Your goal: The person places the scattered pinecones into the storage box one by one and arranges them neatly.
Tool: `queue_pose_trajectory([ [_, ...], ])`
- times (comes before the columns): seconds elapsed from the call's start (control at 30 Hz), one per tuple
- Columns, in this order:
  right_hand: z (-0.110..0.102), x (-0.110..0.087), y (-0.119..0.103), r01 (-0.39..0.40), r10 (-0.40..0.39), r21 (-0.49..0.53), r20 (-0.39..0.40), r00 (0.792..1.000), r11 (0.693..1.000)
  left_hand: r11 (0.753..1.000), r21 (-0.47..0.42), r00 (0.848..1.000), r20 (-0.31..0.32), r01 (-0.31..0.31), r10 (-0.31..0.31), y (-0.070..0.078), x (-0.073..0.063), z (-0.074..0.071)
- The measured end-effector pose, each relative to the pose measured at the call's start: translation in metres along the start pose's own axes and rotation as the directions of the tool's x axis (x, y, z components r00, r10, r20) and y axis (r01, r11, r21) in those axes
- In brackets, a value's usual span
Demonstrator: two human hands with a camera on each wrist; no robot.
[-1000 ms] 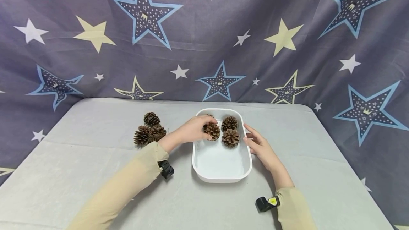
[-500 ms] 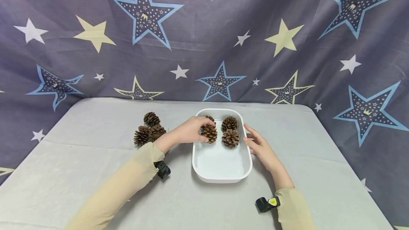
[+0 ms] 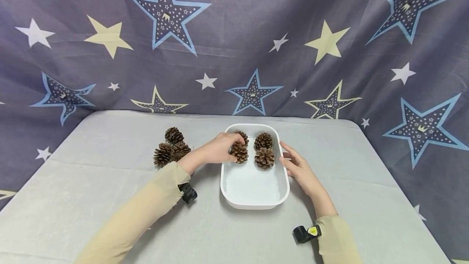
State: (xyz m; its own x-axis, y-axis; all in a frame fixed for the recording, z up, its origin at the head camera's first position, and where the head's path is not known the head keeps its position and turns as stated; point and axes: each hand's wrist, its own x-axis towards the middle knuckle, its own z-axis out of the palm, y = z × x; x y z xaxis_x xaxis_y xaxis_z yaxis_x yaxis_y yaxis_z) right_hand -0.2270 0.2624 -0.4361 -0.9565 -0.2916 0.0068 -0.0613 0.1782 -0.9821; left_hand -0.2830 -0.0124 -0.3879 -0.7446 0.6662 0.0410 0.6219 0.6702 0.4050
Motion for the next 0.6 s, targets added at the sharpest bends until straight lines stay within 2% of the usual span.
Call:
queue_pose_trajectory([
  [0.47,0.0012,-0.0008,-0.0030,0.002,-0.002,0.013,0.002,1.000,1.000,1.000,-0.019,0.999,-0.025,0.020,-0.020,0.0014,-0.0027,-0.0010],
  [0.6,0.0006,-0.0006,-0.0019,0.004,-0.004,0.011,0.003,1.000,1.000,1.000,-0.001,0.999,-0.039,0.016,-0.016,0.0019,-0.0032,-0.0018],
])
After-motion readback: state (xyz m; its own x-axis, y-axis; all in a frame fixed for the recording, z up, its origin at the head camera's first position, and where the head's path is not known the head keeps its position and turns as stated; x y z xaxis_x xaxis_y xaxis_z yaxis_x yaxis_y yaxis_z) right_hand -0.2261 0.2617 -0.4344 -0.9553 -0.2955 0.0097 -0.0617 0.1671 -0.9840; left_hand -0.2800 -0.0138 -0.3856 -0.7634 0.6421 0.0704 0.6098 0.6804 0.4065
